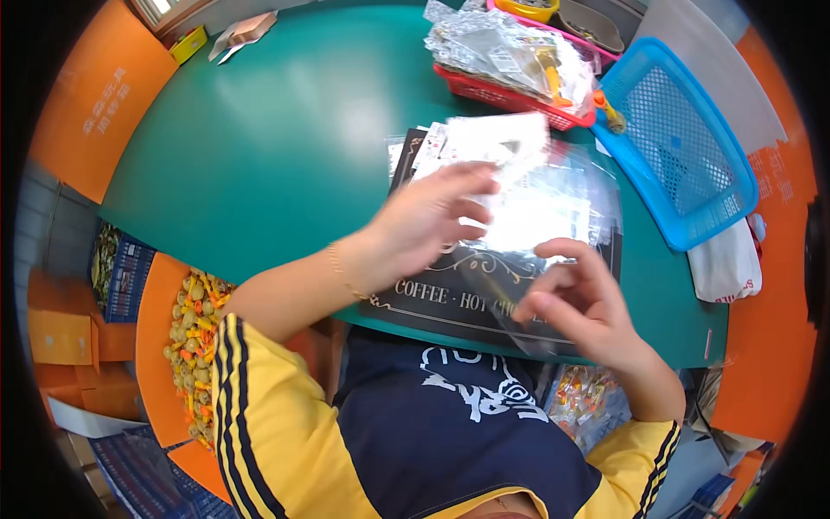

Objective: Packaging small plastic toy components into plastic bags.

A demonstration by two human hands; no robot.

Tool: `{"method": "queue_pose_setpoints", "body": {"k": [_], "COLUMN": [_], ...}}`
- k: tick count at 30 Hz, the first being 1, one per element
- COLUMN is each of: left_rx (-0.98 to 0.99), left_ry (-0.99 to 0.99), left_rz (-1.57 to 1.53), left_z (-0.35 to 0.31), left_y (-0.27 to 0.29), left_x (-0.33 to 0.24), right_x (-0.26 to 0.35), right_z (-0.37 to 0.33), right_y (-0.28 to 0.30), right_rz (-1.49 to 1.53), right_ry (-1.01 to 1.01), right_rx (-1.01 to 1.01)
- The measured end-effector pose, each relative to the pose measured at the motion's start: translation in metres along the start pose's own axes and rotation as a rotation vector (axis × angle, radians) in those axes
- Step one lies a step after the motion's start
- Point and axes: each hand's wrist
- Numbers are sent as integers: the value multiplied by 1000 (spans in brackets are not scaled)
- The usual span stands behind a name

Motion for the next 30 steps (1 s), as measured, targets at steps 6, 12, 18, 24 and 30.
{"method": "queue_pose_setpoints", "body": {"k": [6,12,18,24,30], "left_rx": [-374,-404,-492,-438,-437], "left_ry": [-255,-220,-185,-210,-140], "left_rz": [193,184,254,280,168], "left_z": [-5,-13,-14,-6,-2], "left_y": [109,174,176,171,173], "left_x": [-69,-70,-59,-68,-67], "right_x": [-38,-82,-95,-93,-80], "right_z": [80,150,165,166,161], "right_y": [-36,-97,-120,-111,-81], "right_rz": [-629,-899,-789,-635,-538], "right_ry": [267,1124,1101,1216,1218], "right_rx": [334,217,358,205,139]}}
Point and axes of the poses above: each hand's wrist, its own z-axis towards the middle knuckle, its own y-axis out of the back of the hand, x = y × z, and after that the axes turned 15 degrees about -x, right-handed
